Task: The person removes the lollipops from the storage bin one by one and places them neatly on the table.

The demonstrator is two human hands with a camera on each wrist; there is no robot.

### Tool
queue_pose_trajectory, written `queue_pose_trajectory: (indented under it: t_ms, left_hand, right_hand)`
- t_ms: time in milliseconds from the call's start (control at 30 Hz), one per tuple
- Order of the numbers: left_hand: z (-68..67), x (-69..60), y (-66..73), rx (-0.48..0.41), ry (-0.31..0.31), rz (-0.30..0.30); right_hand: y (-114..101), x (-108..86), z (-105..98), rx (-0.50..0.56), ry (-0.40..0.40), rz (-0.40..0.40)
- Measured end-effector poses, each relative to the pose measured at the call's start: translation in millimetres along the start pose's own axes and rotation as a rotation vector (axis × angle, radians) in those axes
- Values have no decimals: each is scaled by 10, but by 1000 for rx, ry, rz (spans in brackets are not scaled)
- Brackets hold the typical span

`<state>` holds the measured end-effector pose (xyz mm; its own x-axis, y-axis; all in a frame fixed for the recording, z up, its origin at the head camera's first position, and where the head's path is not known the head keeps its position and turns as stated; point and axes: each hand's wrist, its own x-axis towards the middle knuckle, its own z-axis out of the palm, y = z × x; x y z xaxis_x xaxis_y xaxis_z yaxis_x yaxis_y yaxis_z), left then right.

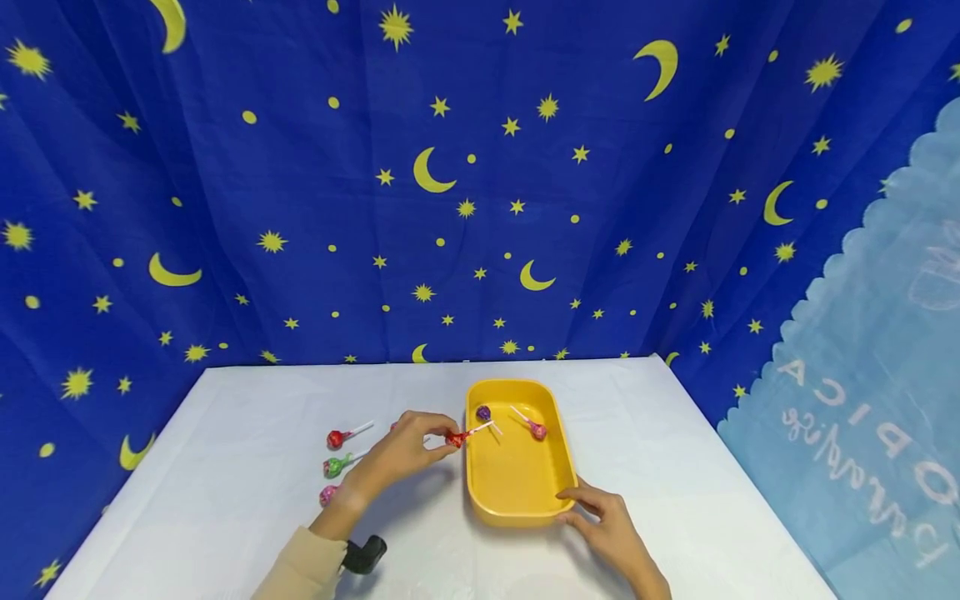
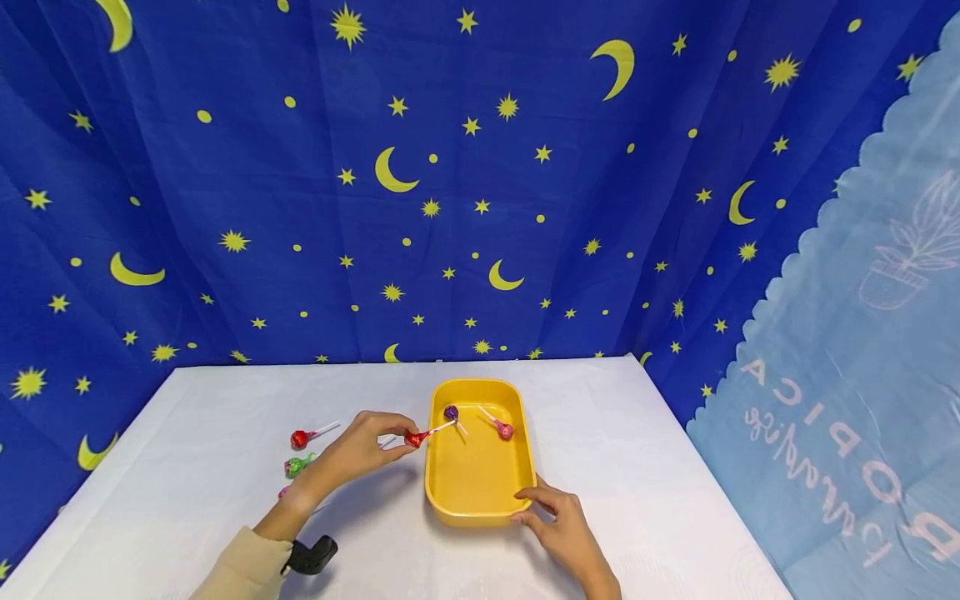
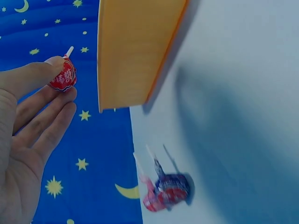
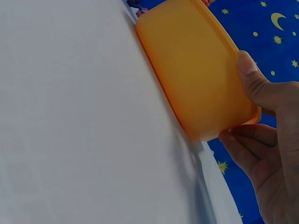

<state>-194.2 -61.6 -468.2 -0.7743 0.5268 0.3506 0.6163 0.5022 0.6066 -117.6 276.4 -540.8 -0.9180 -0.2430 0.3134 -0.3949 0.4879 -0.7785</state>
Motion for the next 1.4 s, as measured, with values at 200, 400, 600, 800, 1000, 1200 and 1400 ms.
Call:
queue_pose_trajectory:
  t_ms: [200,400,600,800,1000,1200,1400]
  left_hand:
    - [-41,-159,-63,-8,47,15]
    - [-92,-341,-140,-27,56,-52]
    - [-120,-529,-233,11,10,-55]
    - [-101,-657,-306,64,-40,-54]
    - [-98,-720,-349,95,-63,-63]
    - [-114,-757,-384,140,-85,-59]
    - [-103,-782,-414,212,-89,-56]
  right_hand:
    - [-2,-1,5,0,9,-20]
    - [1,4,-2,8,-8,-18]
    - [10,1,-7,-4,-1,-16]
    - [16,0,-4,-7,3,-43]
    - [11,7,-6,-6,5,-33]
    - [-2,13,-9,0,1,-11]
    - [-12,3,-3,0,-4,18]
